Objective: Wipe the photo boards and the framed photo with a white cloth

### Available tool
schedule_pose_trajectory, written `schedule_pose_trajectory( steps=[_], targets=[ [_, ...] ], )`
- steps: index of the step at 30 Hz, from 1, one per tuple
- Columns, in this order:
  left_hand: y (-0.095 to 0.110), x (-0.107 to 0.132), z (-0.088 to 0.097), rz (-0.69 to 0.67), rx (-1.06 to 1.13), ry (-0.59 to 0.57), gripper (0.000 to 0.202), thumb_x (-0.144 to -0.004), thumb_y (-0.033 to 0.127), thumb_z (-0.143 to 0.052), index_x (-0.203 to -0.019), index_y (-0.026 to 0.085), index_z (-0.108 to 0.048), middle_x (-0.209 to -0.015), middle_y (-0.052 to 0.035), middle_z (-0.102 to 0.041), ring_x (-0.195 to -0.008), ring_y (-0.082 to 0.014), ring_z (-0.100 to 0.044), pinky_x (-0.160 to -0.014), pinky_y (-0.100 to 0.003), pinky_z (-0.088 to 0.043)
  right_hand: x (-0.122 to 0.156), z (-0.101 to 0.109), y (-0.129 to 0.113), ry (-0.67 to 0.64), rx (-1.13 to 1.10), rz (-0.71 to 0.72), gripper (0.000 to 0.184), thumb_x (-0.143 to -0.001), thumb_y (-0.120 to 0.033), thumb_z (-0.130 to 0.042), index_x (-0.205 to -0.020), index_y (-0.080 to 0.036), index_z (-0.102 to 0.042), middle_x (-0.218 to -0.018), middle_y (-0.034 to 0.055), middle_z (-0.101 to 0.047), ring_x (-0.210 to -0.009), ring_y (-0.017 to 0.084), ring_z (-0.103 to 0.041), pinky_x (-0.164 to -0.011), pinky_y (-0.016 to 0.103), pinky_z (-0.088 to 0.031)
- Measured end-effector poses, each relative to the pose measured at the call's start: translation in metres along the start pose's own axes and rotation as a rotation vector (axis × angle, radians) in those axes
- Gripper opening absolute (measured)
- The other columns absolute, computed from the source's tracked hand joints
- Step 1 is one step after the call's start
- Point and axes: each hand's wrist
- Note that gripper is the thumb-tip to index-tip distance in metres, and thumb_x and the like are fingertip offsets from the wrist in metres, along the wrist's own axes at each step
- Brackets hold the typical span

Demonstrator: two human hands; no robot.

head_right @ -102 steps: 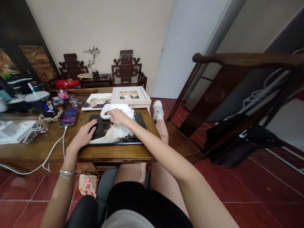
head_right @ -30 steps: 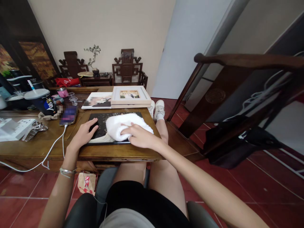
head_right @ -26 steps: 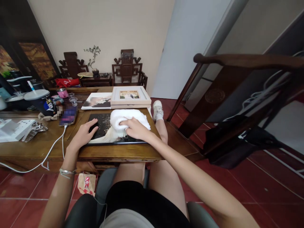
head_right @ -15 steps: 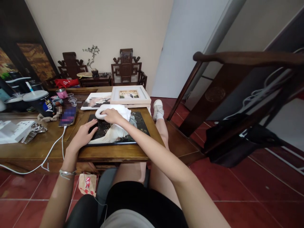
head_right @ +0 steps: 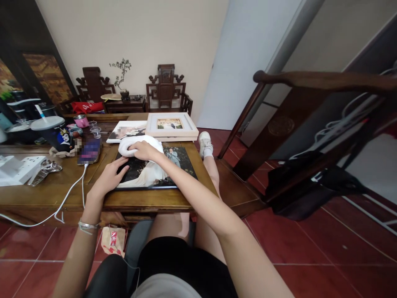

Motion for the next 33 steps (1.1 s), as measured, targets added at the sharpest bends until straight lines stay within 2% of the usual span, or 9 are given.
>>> schedule_pose_trajectory(
  steps=[6,10,14,17,20,24,27,29,33],
  targets=[
    [0.002,0.0,0.001,0.007,0.005,-0.031,0.048,-0.093,0.034,-0.041,-0.127,0.004,-0.059,-0.14,-0.0197,-0.052,-0.136,-0.0262,-0.044,-0.116,-0.042,-0.032,0.045,0.025,0.032,0.037,-0.012,-0.113,0.046,-0.062,-0.012,-0.041,-0.095,-0.014,-0.073,-0.104,0.0031,-0.073,-0.099,0.024,-0.062,-0.089,0.027,-0.042],
    [0.0,0.0,0.0,0.004,0.013,-0.022,0.045,-0.094,0.034,-0.042,-0.126,0.009,-0.06,-0.14,-0.0163,-0.054,-0.136,-0.0255,-0.044,-0.116,-0.043,-0.033,0.077,0.043,0.053,0.073,-0.009,-0.208,0.041,-0.06,-0.015,-0.04,-0.086,-0.015,-0.073,-0.091,0.0013,-0.073,-0.092,0.025,-0.062,-0.083,0.028,-0.044],
    [-0.002,-0.001,0.0,0.003,0.01,-0.016,0.043,-0.093,0.034,-0.042,-0.126,0.012,-0.06,-0.14,-0.0142,-0.054,-0.136,-0.0254,-0.045,-0.116,-0.045,-0.033,0.102,0.048,0.061,0.121,0.003,-0.263,0.042,-0.058,-0.015,-0.041,-0.086,-0.016,-0.073,-0.088,0.0032,-0.073,-0.092,0.025,-0.062,-0.085,0.029,-0.043],
    [-0.002,-0.001,0.0,0.0,-0.002,-0.019,0.044,-0.093,0.034,-0.043,-0.126,0.01,-0.06,-0.14,-0.0156,-0.054,-0.136,-0.0251,-0.045,-0.115,-0.044,-0.033,0.122,0.044,0.054,0.158,0.027,-0.267,0.043,-0.058,-0.013,-0.04,-0.086,-0.017,-0.073,-0.086,0.0041,-0.073,-0.088,0.024,-0.063,-0.086,0.03,-0.043],
    [-0.002,-0.002,0.0,-0.004,-0.004,-0.011,0.044,-0.093,0.033,-0.043,-0.125,0.009,-0.06,-0.14,-0.0159,-0.054,-0.135,-0.0253,-0.046,-0.116,-0.044,-0.033,0.148,0.04,0.037,0.102,0.045,-0.194,0.04,-0.058,-0.01,-0.039,-0.08,-0.019,-0.071,-0.081,0.0037,-0.072,-0.084,0.023,-0.065,-0.088,0.032,-0.043],
    [-0.002,-0.002,0.0,-0.009,0.011,-0.003,0.043,-0.093,0.033,-0.044,-0.124,0.008,-0.061,-0.139,-0.0167,-0.055,-0.135,-0.0264,-0.046,-0.116,-0.044,-0.033,0.188,0.042,0.002,0.016,0.001,-0.068,0.035,-0.061,-0.009,-0.039,-0.077,-0.022,-0.068,-0.077,0.0027,-0.069,-0.109,0.026,-0.062,-0.1,0.035,-0.039],
    [0.0,-0.002,0.001,-0.006,0.005,-0.009,0.045,-0.093,0.032,-0.044,-0.125,0.005,-0.061,-0.138,-0.0184,-0.055,-0.134,-0.0262,-0.047,-0.116,-0.042,-0.033,0.211,0.05,-0.018,-0.061,-0.055,-0.062,0.039,-0.06,-0.01,-0.041,-0.082,-0.023,-0.069,-0.09,0.003,-0.071,-0.118,0.026,-0.057,-0.104,0.036,-0.037],
    [0.001,-0.002,0.001,-0.002,-0.002,-0.007,0.046,-0.093,0.032,-0.044,-0.125,0.004,-0.06,-0.138,-0.019,-0.055,-0.134,-0.0262,-0.047,-0.116,-0.042,-0.033,0.219,0.055,-0.024,-0.1,-0.068,-0.094,0.041,-0.058,-0.01,-0.041,-0.084,-0.023,-0.069,-0.091,0.0024,-0.071,-0.107,0.025,-0.062,-0.103,0.036,-0.038],
    [0.0,-0.001,0.001,-0.005,-0.003,0.001,0.046,-0.093,0.032,-0.044,-0.125,0.003,-0.06,-0.137,-0.0192,-0.055,-0.134,-0.0265,-0.047,-0.116,-0.042,-0.033,0.211,0.059,-0.013,-0.116,-0.025,-0.1,0.032,-0.06,-0.011,-0.04,-0.075,-0.021,-0.066,-0.07,0.0002,-0.063,-0.074,0.02,-0.06,-0.088,0.034,-0.044]
  ],
)
Point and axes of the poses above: each hand's wrist, its own x-axis away from the middle knuckle, its own z-axis out of the back of the hand, y = z × x
